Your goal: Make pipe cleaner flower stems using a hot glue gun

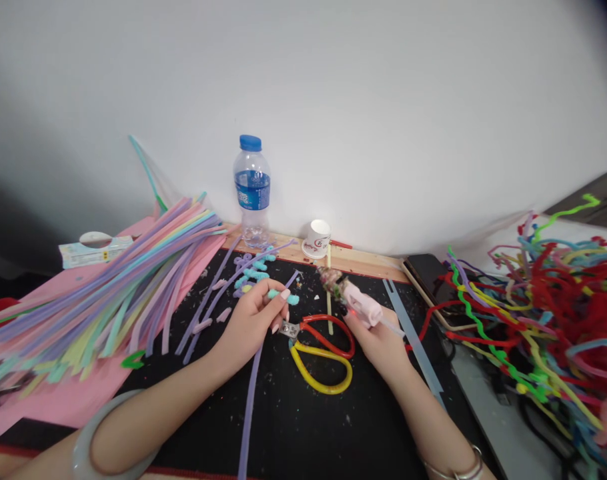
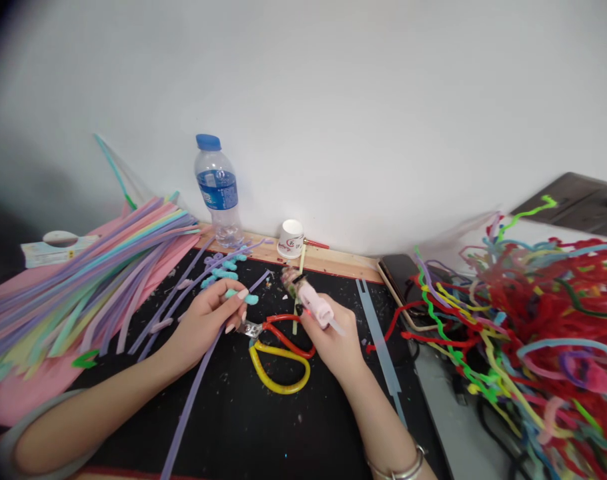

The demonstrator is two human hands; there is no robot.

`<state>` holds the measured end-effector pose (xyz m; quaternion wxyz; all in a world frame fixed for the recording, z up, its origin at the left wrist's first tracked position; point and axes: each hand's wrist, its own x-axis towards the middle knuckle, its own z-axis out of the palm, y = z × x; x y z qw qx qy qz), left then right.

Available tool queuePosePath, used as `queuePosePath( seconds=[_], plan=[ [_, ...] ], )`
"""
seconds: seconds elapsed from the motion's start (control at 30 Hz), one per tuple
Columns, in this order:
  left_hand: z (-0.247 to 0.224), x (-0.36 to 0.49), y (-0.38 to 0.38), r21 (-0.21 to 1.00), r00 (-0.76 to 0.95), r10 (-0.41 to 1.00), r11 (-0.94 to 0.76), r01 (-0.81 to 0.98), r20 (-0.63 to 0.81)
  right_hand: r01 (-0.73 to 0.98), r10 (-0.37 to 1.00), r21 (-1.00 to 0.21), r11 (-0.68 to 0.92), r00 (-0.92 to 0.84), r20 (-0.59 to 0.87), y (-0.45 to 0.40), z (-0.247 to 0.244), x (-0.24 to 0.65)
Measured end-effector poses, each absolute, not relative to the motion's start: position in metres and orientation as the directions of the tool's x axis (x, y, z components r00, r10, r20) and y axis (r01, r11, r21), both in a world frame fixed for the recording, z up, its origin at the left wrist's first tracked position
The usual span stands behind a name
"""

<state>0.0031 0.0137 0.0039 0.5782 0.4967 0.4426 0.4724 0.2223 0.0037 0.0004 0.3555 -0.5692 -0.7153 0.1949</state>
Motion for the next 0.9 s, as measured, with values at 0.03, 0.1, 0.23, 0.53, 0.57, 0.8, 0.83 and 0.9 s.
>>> queuePosePath(
  seconds=[0.03, 0.1, 0.23, 0.53, 0.57, 0.8, 0.83, 0.9],
  plan=[
    [0.004, 0.003, 0.014, 0.991, 0.166, 0.985, 0.064, -0.117, -0.044, 0.705, 0.957, -0.668, 0.239, -0.052, 0.287, 0.005, -0.001, 0.223],
    [0.003, 0.003, 0.013, 0.986, 0.186, 0.981, 0.076, -0.151, -0.047, 0.761, 0.961, -0.630, 0.155, 0.032, 0.276, 0.009, -0.005, 0.226],
    [0.000, 0.002, 0.013, 0.950, 0.271, 0.961, 0.138, -0.280, -0.059, 0.856, 0.957, -0.516, 0.024, 0.130, 0.259, 0.017, -0.016, 0.230],
    [-0.001, 0.002, 0.007, 0.813, 0.568, 0.822, 0.356, -0.460, -0.039, 0.733, 0.893, -0.526, 0.432, -0.264, 0.365, 0.001, -0.001, 0.216],
    [0.000, 0.002, 0.006, 0.802, 0.594, 0.803, 0.383, -0.459, -0.043, 0.708, 0.883, -0.530, 0.466, -0.332, 0.333, -0.001, 0.000, 0.213],
    [0.001, 0.000, 0.005, 0.788, 0.653, 0.752, 0.456, -0.415, -0.091, 0.582, 0.901, -0.689, 0.433, -0.257, 0.349, -0.006, 0.001, 0.210],
    [0.002, 0.000, 0.005, 0.792, 0.646, 0.757, 0.453, -0.409, -0.100, 0.567, 0.917, -0.721, 0.399, -0.235, 0.323, -0.006, 0.001, 0.211],
    [0.006, 0.000, 0.004, 0.797, 0.642, 0.757, 0.458, -0.392, -0.119, 0.530, 0.935, -0.772, 0.351, -0.237, 0.263, -0.007, 0.002, 0.211]
  ],
)
